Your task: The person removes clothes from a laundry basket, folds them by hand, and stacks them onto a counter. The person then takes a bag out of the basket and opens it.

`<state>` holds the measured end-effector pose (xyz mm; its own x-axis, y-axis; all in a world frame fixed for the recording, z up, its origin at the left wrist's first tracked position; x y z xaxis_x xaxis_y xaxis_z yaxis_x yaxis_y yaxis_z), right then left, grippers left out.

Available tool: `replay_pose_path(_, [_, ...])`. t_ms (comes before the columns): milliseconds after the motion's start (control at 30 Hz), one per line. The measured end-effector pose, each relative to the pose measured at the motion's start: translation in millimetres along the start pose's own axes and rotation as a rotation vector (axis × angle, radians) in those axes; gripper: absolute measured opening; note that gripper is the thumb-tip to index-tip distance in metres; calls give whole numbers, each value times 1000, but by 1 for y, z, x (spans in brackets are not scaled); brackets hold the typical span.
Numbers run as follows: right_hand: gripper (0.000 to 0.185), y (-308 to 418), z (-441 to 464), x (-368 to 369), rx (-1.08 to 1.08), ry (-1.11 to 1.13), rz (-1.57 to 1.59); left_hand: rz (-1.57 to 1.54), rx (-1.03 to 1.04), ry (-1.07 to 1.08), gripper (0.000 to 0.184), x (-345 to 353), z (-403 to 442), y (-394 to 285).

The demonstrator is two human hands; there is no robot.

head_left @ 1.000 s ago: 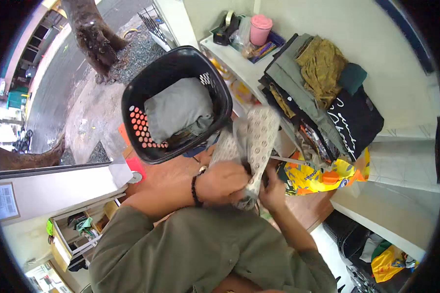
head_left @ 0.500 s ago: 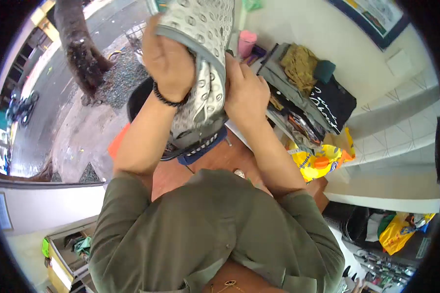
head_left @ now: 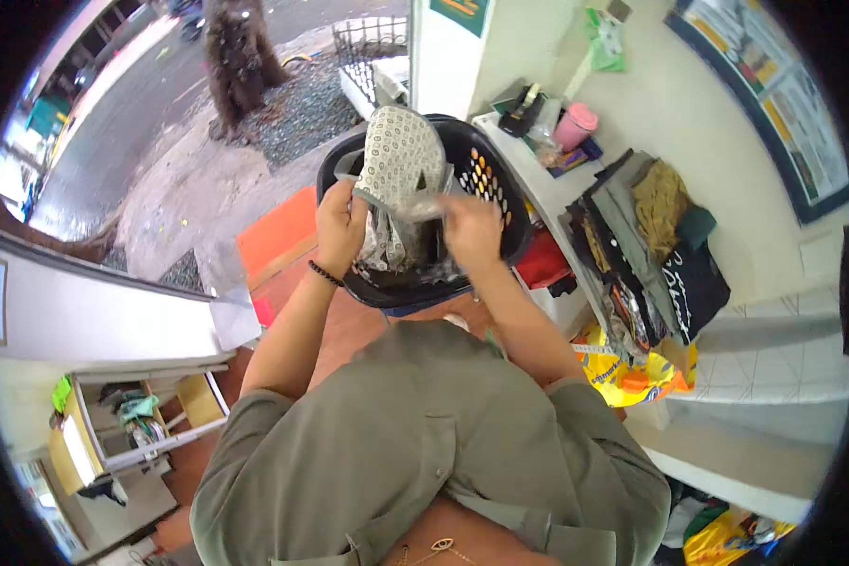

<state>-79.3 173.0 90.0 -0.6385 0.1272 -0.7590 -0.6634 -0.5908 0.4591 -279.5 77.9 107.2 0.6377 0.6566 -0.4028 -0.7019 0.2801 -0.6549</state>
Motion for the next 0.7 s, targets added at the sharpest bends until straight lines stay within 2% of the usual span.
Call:
replay_pose_path(33, [20,2,17,-12,35,47,21,60,17,21,14,-5,4,-2])
replay_pose_path(100, [20,18,43,-39,-19,-94,222,96,-85,16,15,-9,5,13])
replay_pose_path(167, [21,39,79,-76,7,-176,199,58,-139,15,18,-4,10,20])
replay_pose_path(233, [24,75,114,-109,-219,-225,444,-48,-151,21,23,9,11,25])
replay_pose_path(300, [28,128,131,-119,-479,-71,625,-46,-134,-143,34,4,35,-19])
replay_pose_path(333, [28,147,129,-112,-492,-42,763,-2,-240,-39,43,21,30,29])
replay_pose_path(400, [24,162,112,-96,-652,-7,777,-373,-540,-38,45,27,31,56])
replay_pose_path(433, [21,154,91,-75,-798,-5,653,-567,-676,-43,46,32,30,65])
replay_pose_path(467, [17,147,68,-52,-938,-10,526,-717,-551,-175,46,37,24,86])
replay_pose_path(533, [10,137,-8,-15,-1262,194,261,-661,-776,-191,44,36,13,86])
replay_pose_path(567, [14,124,-40,16,-1352,300,110,-634,-886,-197,43,36,8,85])
replay_pose_path(600, [13,112,-60,45,-1307,300,-55,-674,-871,-220,46,39,5,87])
replay_pose_path(700, [17,86,-83,102,-1479,262,-662,-706,-928,-274,46,40,0,82])
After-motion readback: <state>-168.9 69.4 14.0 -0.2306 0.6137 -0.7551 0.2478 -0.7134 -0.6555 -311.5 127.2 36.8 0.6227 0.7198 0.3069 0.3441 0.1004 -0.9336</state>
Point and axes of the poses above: each hand's wrist, its own z-axis towards the middle knuckle, its own x-axis out of the palm, y = z × x, the point moved 8 cm from there along z, towards the middle knuckle, and after that the axes turned 12 degrees about x, right-handed, at the moved point
